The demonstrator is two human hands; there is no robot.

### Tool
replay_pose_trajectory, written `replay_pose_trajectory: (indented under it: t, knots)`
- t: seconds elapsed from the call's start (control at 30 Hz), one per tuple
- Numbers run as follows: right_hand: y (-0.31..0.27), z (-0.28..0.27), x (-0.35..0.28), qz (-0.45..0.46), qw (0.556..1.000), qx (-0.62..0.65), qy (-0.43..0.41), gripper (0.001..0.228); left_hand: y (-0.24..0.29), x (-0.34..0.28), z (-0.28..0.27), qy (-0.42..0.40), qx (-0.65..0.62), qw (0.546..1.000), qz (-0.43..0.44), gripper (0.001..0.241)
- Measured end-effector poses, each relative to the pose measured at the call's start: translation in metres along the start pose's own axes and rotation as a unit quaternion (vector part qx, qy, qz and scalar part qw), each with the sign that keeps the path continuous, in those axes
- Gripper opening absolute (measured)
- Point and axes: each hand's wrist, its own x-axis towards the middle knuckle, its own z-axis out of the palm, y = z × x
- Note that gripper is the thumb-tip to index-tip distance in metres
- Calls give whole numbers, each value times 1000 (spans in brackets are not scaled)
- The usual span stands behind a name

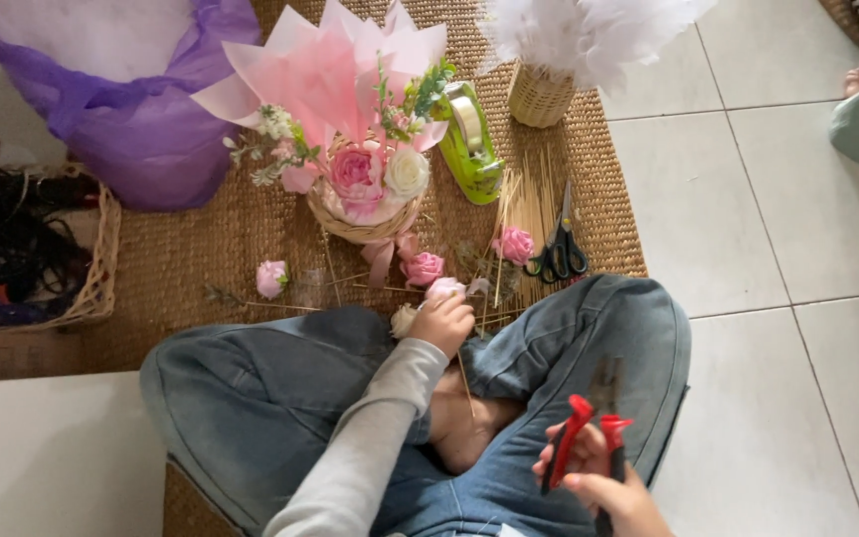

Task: The person assembles a floral arrangement in a basket by inserting individual pink and white artificial roses onto wooden skewers and then placing them into the foam base of the basket.

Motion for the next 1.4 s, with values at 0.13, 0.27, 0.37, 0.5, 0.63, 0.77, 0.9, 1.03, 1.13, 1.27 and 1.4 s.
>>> replay_pose_trajectory:
  t: [0.13, 0.27, 0.37, 0.5, 0.63, 0.77, 0.9, 1.03, 1.13, 1.27, 1.4]
  knots:
    - [17, -16, -2, 126, 988, -61, 68, 47, 13, 37, -73, 16, -146, 979, -138, 16]
    - [18, -1, 2, 126, 980, -140, 66, 45, 46, 49, -151, -55, -467, 822, -321, 37]
    - [-18, 50, 14, 112, 914, -389, -2, 78, 65, 56, -193, -30, -558, 734, -388, 12]
    - [-1, 43, 15, 108, 867, -487, 2, 58, 67, 47, -213, -18, -486, 797, -358, 8]
    - [-12, 64, 16, 144, 883, -447, 18, 61, 66, 40, -214, -109, -443, 803, -383, 5]
    - [-15, 71, 18, 126, 877, -463, -10, 51, 67, 31, -206, -152, -455, 797, -367, 29]
    - [-11, 71, 17, 108, 885, -452, -23, 55, 56, 31, -209, -95, -446, 790, -410, 24]
    - [-11, 70, 14, 136, 885, -445, -8, 42, 52, 31, -215, -149, -468, 752, -440, 19]
    - [-12, 73, 14, 131, 880, -456, -7, 38, 55, 28, -208, -212, -462, 758, -407, 20]
    - [-15, 78, 17, 147, 863, -484, -6, 42, 56, 21, -196, -269, -430, 798, -325, 26]
    - [-12, 85, 18, 174, 870, -461, 12, 36, 58, 18, -189, -292, -434, 782, -338, 19]
